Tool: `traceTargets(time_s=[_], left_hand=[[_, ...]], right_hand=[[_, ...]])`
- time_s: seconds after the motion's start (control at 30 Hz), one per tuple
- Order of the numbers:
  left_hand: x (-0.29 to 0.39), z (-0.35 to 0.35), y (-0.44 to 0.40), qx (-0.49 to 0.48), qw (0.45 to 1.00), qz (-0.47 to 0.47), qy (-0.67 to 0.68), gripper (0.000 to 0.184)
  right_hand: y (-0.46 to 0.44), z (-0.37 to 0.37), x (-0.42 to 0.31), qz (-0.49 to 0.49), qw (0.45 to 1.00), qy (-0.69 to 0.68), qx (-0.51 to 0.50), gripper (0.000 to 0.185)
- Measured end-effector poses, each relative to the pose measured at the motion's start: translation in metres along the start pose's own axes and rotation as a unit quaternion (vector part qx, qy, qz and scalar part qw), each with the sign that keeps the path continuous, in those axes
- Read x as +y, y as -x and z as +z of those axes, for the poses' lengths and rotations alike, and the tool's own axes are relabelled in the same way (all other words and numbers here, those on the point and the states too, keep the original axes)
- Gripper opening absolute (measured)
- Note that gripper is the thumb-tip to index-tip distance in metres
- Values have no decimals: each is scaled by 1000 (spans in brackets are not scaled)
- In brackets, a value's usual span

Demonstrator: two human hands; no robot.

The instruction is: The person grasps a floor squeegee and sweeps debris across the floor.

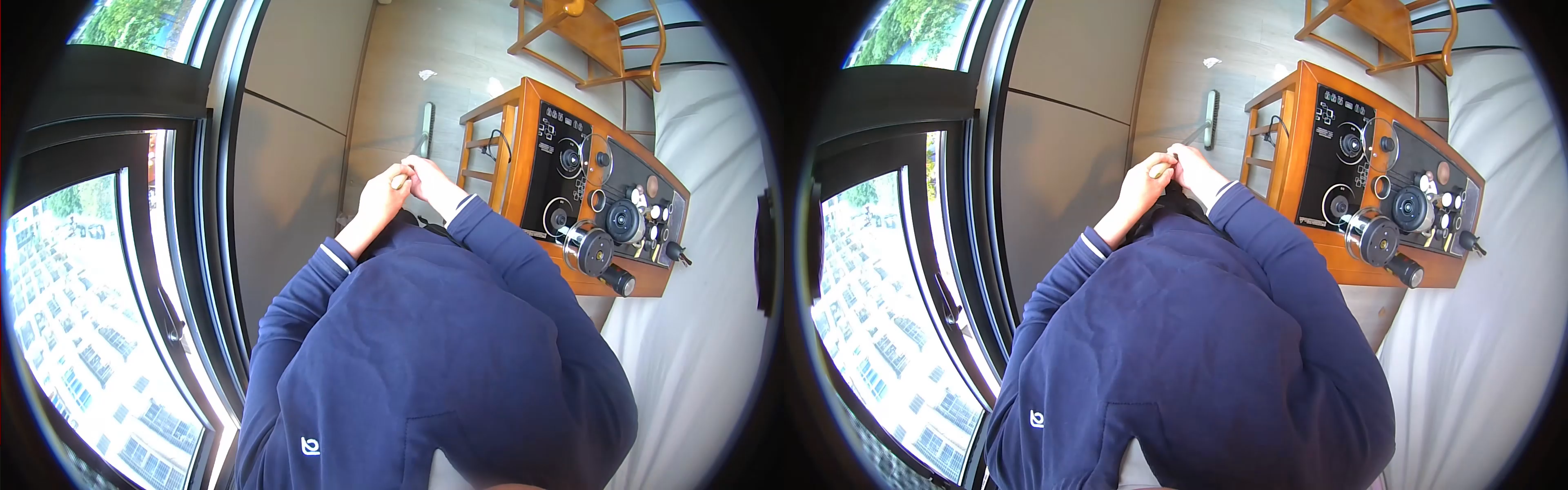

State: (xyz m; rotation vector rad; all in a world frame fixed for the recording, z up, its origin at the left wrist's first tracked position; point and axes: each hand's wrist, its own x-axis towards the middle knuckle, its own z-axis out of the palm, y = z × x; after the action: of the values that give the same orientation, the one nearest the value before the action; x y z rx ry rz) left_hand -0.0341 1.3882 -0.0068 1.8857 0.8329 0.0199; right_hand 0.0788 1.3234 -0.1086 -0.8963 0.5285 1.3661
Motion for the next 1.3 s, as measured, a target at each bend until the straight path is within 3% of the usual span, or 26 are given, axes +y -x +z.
traceTargets(time_s=[0.07,0.17,0.47,0.67,0.97,1.3], left_hand=[[2,-3,0,4,1000,-4,-1,18],[0,-7,-2,19,1000,14,-12,17],[-7,-20,-7,71,997,26,-32,12],[-3,-32,-12,72,995,38,-59,13],[8,-43,-26,24,987,53,-148,17],[40,-49,-53,-1,982,119,-147,17]], right_hand=[[-6,-4,-2,23,999,-3,-47,2],[3,19,0,0,1000,15,13,13],[-12,37,4,13,1000,12,8,14],[-17,40,-2,39,996,33,-75,7],[-11,62,-13,40,997,37,-52,8],[5,65,-44,-47,997,4,-66,15]])
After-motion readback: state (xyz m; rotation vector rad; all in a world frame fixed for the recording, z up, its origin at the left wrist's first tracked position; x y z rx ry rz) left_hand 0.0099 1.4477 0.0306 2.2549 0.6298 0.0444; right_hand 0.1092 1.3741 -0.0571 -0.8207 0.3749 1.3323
